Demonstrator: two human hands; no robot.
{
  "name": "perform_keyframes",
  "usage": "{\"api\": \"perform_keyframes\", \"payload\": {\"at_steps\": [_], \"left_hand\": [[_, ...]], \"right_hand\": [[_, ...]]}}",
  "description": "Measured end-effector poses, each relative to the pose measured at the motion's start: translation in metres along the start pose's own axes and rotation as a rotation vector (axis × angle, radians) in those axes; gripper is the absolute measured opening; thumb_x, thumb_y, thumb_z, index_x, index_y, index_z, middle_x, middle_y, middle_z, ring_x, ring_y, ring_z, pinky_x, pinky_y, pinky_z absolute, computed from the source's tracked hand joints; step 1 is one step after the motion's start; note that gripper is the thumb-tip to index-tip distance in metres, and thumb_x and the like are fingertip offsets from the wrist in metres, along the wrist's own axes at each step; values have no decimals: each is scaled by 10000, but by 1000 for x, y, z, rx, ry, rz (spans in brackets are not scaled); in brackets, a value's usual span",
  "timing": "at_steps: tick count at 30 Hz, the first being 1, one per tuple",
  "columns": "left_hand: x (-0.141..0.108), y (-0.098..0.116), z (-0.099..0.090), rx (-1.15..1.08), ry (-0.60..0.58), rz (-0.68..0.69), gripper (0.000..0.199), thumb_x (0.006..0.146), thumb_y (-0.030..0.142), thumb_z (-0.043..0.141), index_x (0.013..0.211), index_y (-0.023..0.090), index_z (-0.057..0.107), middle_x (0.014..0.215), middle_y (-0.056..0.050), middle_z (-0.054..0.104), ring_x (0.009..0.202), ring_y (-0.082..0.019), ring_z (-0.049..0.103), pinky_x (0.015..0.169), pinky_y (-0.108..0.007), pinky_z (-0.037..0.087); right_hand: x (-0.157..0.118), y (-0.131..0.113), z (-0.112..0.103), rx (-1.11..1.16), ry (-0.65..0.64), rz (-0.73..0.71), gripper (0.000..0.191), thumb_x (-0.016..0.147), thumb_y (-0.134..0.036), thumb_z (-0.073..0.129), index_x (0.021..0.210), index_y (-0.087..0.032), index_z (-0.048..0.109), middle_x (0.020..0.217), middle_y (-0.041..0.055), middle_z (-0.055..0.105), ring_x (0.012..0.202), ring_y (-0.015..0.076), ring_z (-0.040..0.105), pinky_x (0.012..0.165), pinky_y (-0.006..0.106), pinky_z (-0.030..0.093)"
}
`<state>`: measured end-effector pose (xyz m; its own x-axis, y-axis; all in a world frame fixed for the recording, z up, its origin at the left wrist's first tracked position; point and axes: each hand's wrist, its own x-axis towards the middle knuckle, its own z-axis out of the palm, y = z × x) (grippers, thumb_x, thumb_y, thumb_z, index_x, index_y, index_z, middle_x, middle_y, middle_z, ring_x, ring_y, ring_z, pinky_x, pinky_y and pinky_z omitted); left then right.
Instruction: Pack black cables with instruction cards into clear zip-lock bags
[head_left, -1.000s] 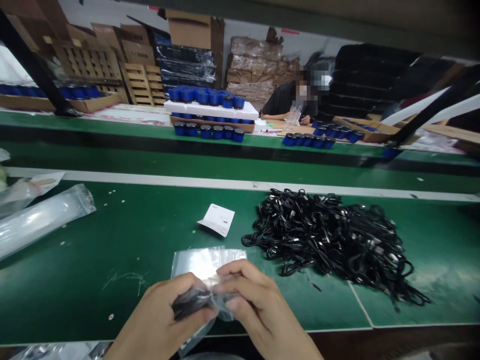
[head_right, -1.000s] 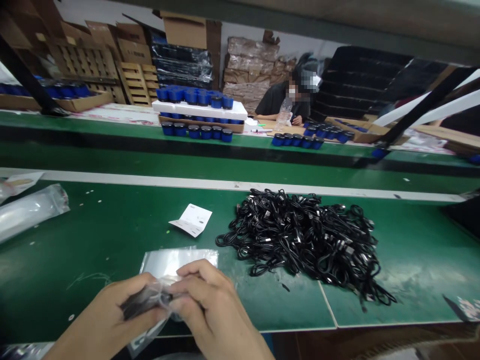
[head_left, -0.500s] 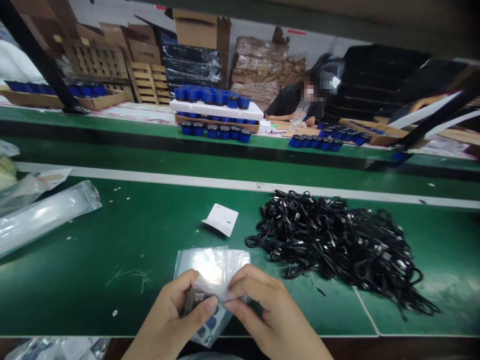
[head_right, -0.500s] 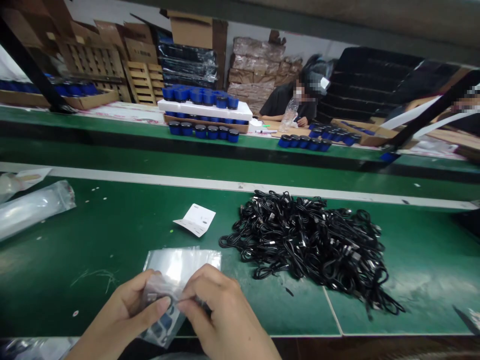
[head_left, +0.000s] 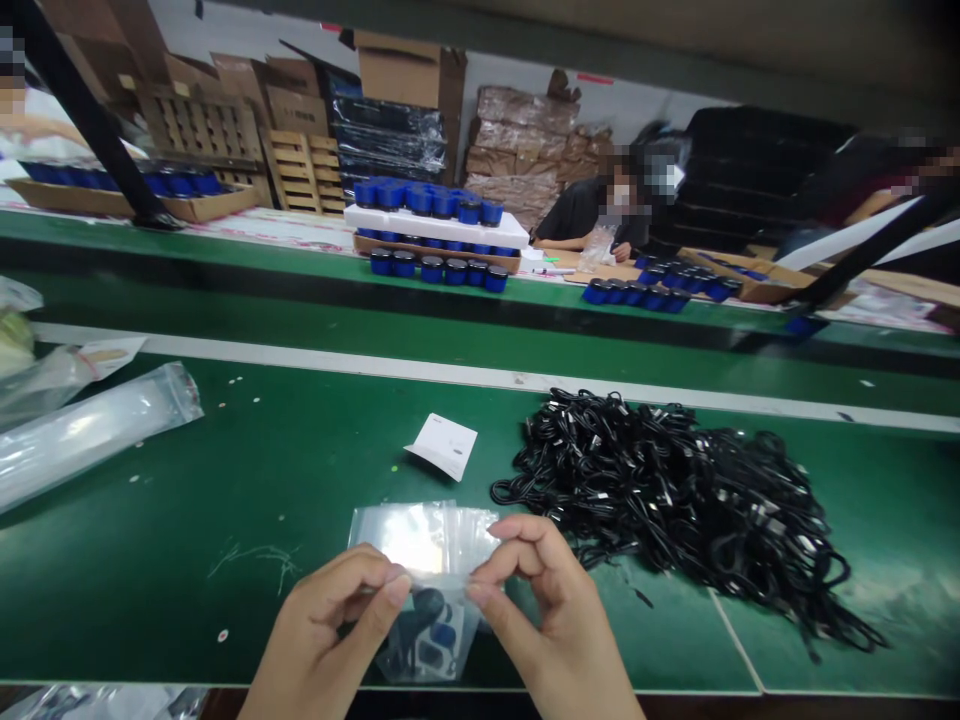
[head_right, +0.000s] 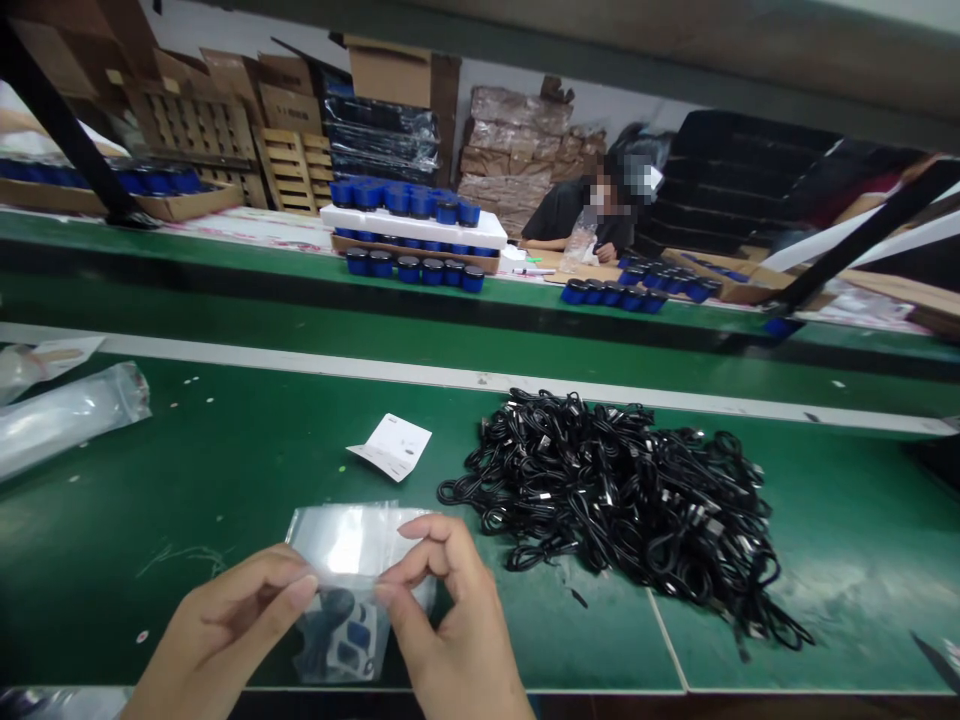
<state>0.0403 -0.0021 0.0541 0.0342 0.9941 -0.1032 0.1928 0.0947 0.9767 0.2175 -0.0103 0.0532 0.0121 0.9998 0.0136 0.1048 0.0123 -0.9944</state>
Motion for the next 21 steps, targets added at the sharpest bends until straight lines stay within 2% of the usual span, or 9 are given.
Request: {"api": "perform_keyframes", "payload": {"at_steps": [3,5,8,13,15,18,21], "left_hand": [[-1,1,1,-15,33,46,239,776,358,620,587,214,637,601,26,563,552,-113,494,526,-192,404],[-2,1,1,-25,35,67,224,784,348,614,601,222,646,610,27,574,561,-112,509,532,-186,408],[0,4,1,2,4,74,251,809,370,587,611,225,635,617,30,574,583,-112,535,550,-175,415],[5,3,-5,79,18,46,198,812,397,590,708,241,656,696,42,632,608,-102,582,559,-144,447],[8,-2,-9,131,-1,102,182,817,380,594,713,245,660,700,48,635,582,-89,584,538,-129,453],[11,-11,-13,262,-75,273,170,857,311,562,728,248,653,693,48,643,601,-84,617,559,-117,463],[12,-16,-13,323,-37,392,147,874,262,541,754,244,625,704,49,639,625,-79,634,587,-110,466]], "right_hand": [[2,2,1,-28,-28,4,202,815,-186,598,1005,-227,540,714,-35,612,685,138,586,681,246,444],[4,2,2,-85,-81,-30,44,843,-222,570,874,-203,596,725,-7,593,684,147,568,644,248,433],[6,2,3,-133,-108,-84,188,860,-250,552,688,-185,589,698,10,567,673,153,548,629,254,417],[6,3,1,-185,-82,-140,161,843,-221,563,692,-180,599,678,9,575,654,150,560,619,245,412],[6,3,-1,-207,-79,-132,151,838,-212,568,695,-178,604,678,8,579,652,148,565,617,238,416],[6,3,-2,-199,-54,-131,146,831,-200,574,691,-180,607,669,3,574,642,142,564,608,228,417],[6,4,1,-155,0,-158,148,820,-198,580,677,-184,611,656,-4,566,624,135,553,594,222,410]]}}
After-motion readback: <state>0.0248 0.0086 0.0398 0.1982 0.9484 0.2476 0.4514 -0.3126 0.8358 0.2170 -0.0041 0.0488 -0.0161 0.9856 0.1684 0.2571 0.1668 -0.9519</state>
